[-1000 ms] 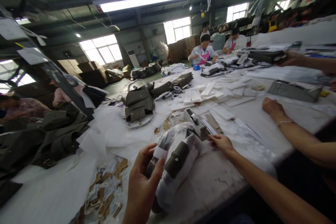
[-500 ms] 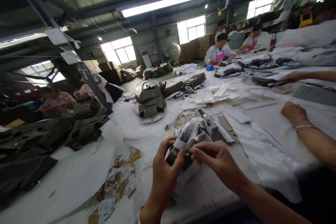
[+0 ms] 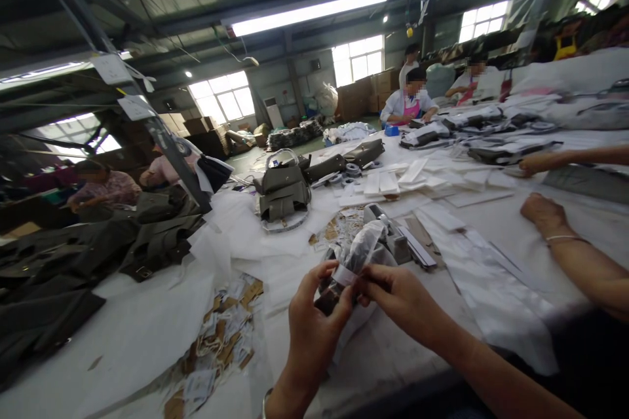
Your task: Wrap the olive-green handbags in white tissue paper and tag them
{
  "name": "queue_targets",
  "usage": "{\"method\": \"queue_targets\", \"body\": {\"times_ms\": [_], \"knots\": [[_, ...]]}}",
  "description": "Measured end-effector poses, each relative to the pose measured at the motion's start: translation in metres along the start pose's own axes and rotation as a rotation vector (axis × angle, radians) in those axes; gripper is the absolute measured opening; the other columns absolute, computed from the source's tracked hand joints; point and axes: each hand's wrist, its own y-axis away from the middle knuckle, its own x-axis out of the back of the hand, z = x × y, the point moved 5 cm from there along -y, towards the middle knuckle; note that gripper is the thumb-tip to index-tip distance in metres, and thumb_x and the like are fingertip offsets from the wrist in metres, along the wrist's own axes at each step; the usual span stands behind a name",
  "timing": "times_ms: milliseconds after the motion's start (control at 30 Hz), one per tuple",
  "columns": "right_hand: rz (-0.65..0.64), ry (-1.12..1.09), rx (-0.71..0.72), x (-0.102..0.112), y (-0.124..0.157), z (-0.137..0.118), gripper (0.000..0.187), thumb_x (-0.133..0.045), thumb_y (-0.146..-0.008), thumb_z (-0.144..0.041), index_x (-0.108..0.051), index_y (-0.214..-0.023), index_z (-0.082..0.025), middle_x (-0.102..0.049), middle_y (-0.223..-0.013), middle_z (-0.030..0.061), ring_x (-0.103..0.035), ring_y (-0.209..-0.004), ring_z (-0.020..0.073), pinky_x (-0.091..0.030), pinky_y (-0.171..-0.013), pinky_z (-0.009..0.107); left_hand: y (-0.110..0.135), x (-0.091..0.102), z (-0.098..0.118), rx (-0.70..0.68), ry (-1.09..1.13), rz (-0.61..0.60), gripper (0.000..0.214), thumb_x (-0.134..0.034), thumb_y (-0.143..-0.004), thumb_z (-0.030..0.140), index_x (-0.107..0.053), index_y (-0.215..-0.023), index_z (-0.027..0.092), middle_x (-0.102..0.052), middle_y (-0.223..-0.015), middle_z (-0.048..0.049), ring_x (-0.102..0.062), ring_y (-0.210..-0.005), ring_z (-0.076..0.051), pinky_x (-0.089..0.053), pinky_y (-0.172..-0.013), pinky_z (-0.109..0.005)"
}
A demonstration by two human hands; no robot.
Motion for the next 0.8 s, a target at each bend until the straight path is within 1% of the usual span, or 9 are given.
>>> {"method": "queue_targets", "body": {"times_ms": [100,233,300,367,467,533,667,733,800], "knots": [[-0.022,-0.105,-0.018,-0.003,0.0,0.006,0.027,-0.061,-0.085,-0.03,-0.076,-0.106,-0.023,-0.073,-0.081,0.0018,-0.066,-0.074,0.0218,-0.052,-0.07,0.031,0.001,-0.003,0.004,0.013,0.049,-0.049,0.03,-0.067,-0.085,0.029,-0.061,-0.115,0.028,-0.067,-0.114,0.0002,-0.061,-0.109,-0.019,-0.047,-0.095,-0.029],[0.07,-0.144,-0.05,-0.005,-0.002,0.015,0.025,-0.06,-0.076,-0.022,-0.079,-0.093,-0.021,-0.075,-0.08,0.0019,-0.067,-0.074,0.0225,-0.053,-0.073,0.032,0.005,-0.007,0.008,0.013,0.057,-0.109,0.033,-0.067,-0.083,0.026,-0.06,-0.115,0.03,-0.067,-0.111,0.0017,-0.062,-0.106,-0.019,-0.046,-0.096,-0.03],[0.103,-0.046,-0.065,-0.004,-0.004,0.018,0.024,-0.058,-0.074,-0.02,-0.079,-0.086,-0.02,-0.074,-0.074,0.002,-0.067,-0.07,0.0222,-0.051,-0.066,0.03,0.006,-0.008,0.008,0.005,0.035,-0.107,0.034,-0.067,-0.082,0.024,-0.061,-0.115,0.03,-0.067,-0.111,0.0018,-0.062,-0.107,-0.019,-0.046,-0.096,-0.03],[0.141,0.147,-0.044,-0.001,-0.006,0.016,0.021,-0.058,-0.073,-0.018,-0.078,-0.079,-0.02,-0.074,-0.07,0.0032,-0.067,-0.068,0.023,-0.049,-0.062,0.03,0.007,-0.008,0.007,0.004,0.011,-0.107,0.033,-0.067,-0.082,0.024,-0.061,-0.114,0.03,-0.067,-0.112,0.0016,-0.061,-0.108,-0.019,-0.046,-0.096,-0.031],[0.15,0.342,-0.01,0.004,-0.006,0.012,0.019,-0.06,-0.073,-0.017,-0.079,-0.078,-0.021,-0.075,-0.074,0.0056,-0.068,-0.071,0.0253,-0.049,-0.066,0.033,0.006,-0.008,0.005,0.014,-0.007,-0.1,0.031,-0.067,-0.082,0.024,-0.062,-0.112,0.031,-0.066,-0.114,0.0015,-0.061,-0.108,-0.02,-0.046,-0.096,-0.032],[0.079,0.202,-0.023,0.004,-0.001,0.009,0.021,-0.062,-0.079,-0.022,-0.079,-0.091,-0.022,-0.076,-0.085,0.006,-0.07,-0.079,0.0256,-0.052,-0.075,0.035,0.006,-0.007,0.004,0.028,-0.006,-0.08,0.033,-0.067,-0.082,0.025,-0.061,-0.113,0.031,-0.066,-0.113,0.0019,-0.061,-0.108,-0.02,-0.047,-0.095,-0.032],[-0.08,-0.422,-0.134,-0.008,0.016,0.006,0.037,-0.059,-0.092,-0.044,-0.071,-0.118,-0.021,-0.071,-0.116,0.0092,-0.065,-0.109,0.0265,-0.05,-0.099,0.039,0.007,-0.01,0.008,0.002,-0.047,-0.03,0.035,-0.069,-0.081,0.024,-0.059,-0.114,0.032,-0.067,-0.107,0.0024,-0.063,-0.101,-0.019,-0.049,-0.09,-0.033],[-0.051,-0.596,-0.214,-0.012,0.021,0.011,0.04,-0.06,-0.092,-0.048,-0.069,-0.119,-0.02,-0.07,-0.118,0.0107,-0.064,-0.111,0.0266,-0.049,-0.102,0.04,0.01,-0.015,0.012,-0.061,-0.118,-0.003,0.036,-0.072,-0.079,0.023,-0.059,-0.112,0.03,-0.067,-0.104,0.0015,-0.063,-0.097,-0.02,-0.05,-0.089,-0.034],[0.034,-0.641,-0.285,-0.015,0.022,0.021,0.04,-0.071,-0.085,-0.046,-0.071,-0.115,-0.02,-0.072,-0.115,0.0106,-0.066,-0.108,0.0267,-0.05,-0.101,0.038,0.013,-0.018,0.018,-0.128,-0.202,0.01,0.036,-0.072,-0.079,0.024,-0.059,-0.113,0.028,-0.068,-0.101,0.0003,-0.063,-0.094,-0.021,-0.05,-0.089,-0.036]]}}
